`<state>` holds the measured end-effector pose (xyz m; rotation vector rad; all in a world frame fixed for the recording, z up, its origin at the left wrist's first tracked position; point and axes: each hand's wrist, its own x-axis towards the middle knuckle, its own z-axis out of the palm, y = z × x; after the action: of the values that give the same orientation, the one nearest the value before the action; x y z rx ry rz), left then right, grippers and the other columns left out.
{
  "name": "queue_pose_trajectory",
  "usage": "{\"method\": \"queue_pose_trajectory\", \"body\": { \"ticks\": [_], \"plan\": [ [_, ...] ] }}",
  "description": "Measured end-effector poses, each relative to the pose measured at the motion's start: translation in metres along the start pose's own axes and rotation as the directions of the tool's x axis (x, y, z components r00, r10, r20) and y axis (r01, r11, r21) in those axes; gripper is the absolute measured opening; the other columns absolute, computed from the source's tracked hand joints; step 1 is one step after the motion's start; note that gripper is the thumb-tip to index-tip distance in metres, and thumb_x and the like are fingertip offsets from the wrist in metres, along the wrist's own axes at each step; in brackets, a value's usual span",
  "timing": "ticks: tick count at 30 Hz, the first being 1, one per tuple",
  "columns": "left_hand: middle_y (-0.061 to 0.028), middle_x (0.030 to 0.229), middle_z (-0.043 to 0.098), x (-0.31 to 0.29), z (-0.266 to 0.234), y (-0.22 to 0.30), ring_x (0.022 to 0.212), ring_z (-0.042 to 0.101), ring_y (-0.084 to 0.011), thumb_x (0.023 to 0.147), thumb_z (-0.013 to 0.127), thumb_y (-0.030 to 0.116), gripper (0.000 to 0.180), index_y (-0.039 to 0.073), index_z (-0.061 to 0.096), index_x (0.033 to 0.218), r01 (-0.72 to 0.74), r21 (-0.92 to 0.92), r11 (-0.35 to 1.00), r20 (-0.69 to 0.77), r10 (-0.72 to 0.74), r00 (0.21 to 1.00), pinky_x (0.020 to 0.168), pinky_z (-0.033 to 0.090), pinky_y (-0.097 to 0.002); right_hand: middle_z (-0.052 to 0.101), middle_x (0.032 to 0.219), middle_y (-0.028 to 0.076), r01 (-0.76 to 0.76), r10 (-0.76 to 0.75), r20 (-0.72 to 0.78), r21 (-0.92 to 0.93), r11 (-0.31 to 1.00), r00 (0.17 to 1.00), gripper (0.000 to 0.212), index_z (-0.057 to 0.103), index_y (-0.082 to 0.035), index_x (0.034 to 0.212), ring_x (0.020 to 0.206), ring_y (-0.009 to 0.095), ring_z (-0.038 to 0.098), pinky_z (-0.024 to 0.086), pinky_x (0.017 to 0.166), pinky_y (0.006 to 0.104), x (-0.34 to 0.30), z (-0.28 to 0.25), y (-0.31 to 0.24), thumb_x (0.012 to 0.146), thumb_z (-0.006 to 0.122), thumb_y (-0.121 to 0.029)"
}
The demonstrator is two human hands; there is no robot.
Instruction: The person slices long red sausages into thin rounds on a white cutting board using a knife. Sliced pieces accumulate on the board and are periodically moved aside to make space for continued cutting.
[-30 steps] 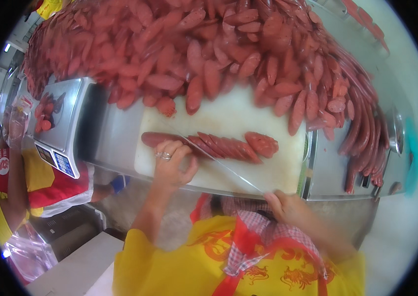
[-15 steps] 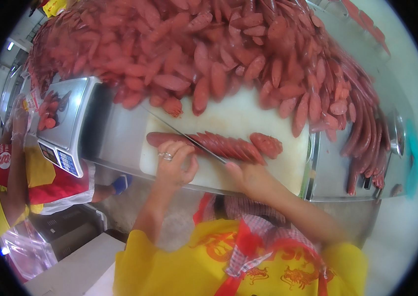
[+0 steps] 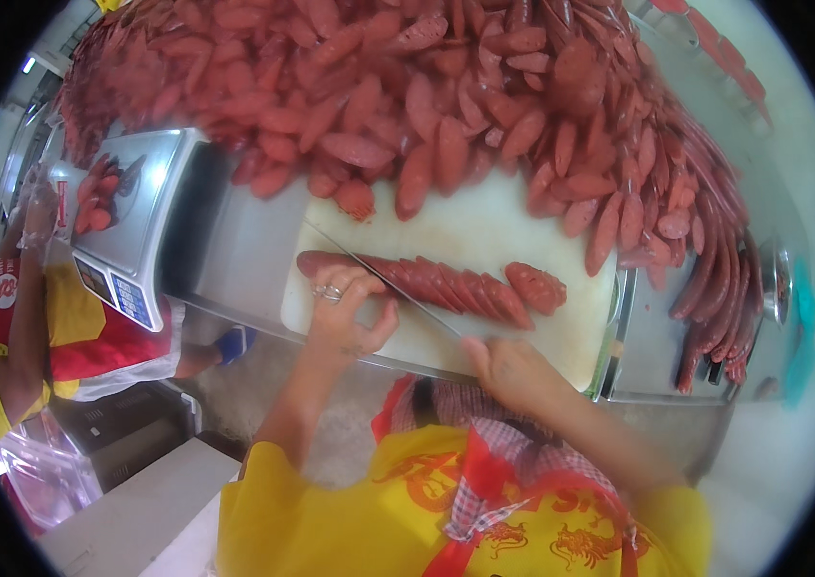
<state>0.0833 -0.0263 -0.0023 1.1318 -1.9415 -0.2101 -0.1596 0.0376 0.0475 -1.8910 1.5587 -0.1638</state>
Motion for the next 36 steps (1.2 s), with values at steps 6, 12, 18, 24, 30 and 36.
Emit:
{"method": "queue_pose_trajectory", "body": {
  "ticks": [6,12,18,24,30,36],
  "plan": [
    [-0.0085,0.091,0.059,-0.001,-0.007,-0.008,0.087,0.055,-0.0291,0.059,0.074,0.003,0.033,0.009,0.061,0.089,-0.067,0.104,0.992,-0.058,0.073,0.996,0.082,0.043,-0.0386,0.061,0.075,0.027,0.194,-0.193,-0.037,0.030,0.980,0.980,0.038,0.062,0.004,0.101,0.060,0.044,0.061,0.050,0.056,0.0492,0.011,0.004,0.007,0.101,0.045,-0.030],
    [-0.0070,0.095,0.058,-0.005,-0.006,-0.014,0.095,0.052,-0.0299,0.060,0.072,0.006,0.030,0.010,0.062,0.087,-0.020,0.121,0.992,-0.042,0.026,0.999,0.086,0.042,-0.0401,0.062,0.071,0.026,-0.068,0.067,0.034,0.018,0.998,0.997,0.039,0.064,0.003,0.096,0.061,0.044,0.062,0.051,0.056,0.0508,-0.075,-0.035,0.000,0.101,0.044,-0.030],
    [-0.0069,0.093,0.058,-0.006,-0.009,-0.016,0.094,0.052,-0.0296,0.061,0.072,0.005,0.029,0.010,0.062,0.087,0.033,0.028,0.999,-0.022,-0.032,0.999,0.085,0.043,-0.0403,0.064,0.072,0.025,0.018,-0.019,0.012,0.047,0.999,1.000,0.049,0.064,0.004,0.083,0.065,0.046,0.063,0.052,0.058,0.0507,-0.019,-0.010,-0.010,0.100,0.047,-0.038],
    [-0.0074,0.094,0.058,-0.006,-0.015,-0.020,0.094,0.054,-0.0296,0.062,0.072,0.004,0.028,0.010,0.061,0.087,0.009,0.085,0.996,-0.105,0.000,0.995,0.084,0.043,-0.0406,0.061,0.066,0.022,0.102,-0.102,-0.022,0.010,0.995,0.995,0.036,0.065,0.002,0.094,0.060,0.043,0.062,0.052,0.056,0.0490,0.044,0.013,-0.021,0.101,0.045,-0.028],
    [-0.0095,0.097,0.057,-0.011,-0.022,-0.019,0.095,0.052,-0.0311,0.060,0.073,0.003,0.033,0.008,0.060,0.090,0.139,0.133,0.981,-0.120,-0.124,0.985,0.085,0.042,-0.0414,0.063,0.065,0.023,-0.046,0.038,0.130,0.057,0.997,0.991,0.042,0.063,0.002,0.097,0.061,0.044,0.063,0.052,0.057,0.0515,-0.034,-0.025,-0.011,0.101,0.044,-0.035],
    [-0.0085,0.095,0.057,-0.009,-0.023,-0.023,0.091,0.053,-0.0305,0.060,0.072,0.005,0.032,0.009,0.058,0.088,0.140,0.086,0.986,-0.121,-0.129,0.984,0.084,0.042,-0.0400,0.062,0.066,0.025,-0.178,0.186,0.142,-0.067,0.982,0.972,0.047,0.063,0.003,0.086,0.059,0.046,0.061,0.051,0.056,0.0523,-0.058,-0.038,-0.015,0.100,0.045,-0.038]
  ]
}}
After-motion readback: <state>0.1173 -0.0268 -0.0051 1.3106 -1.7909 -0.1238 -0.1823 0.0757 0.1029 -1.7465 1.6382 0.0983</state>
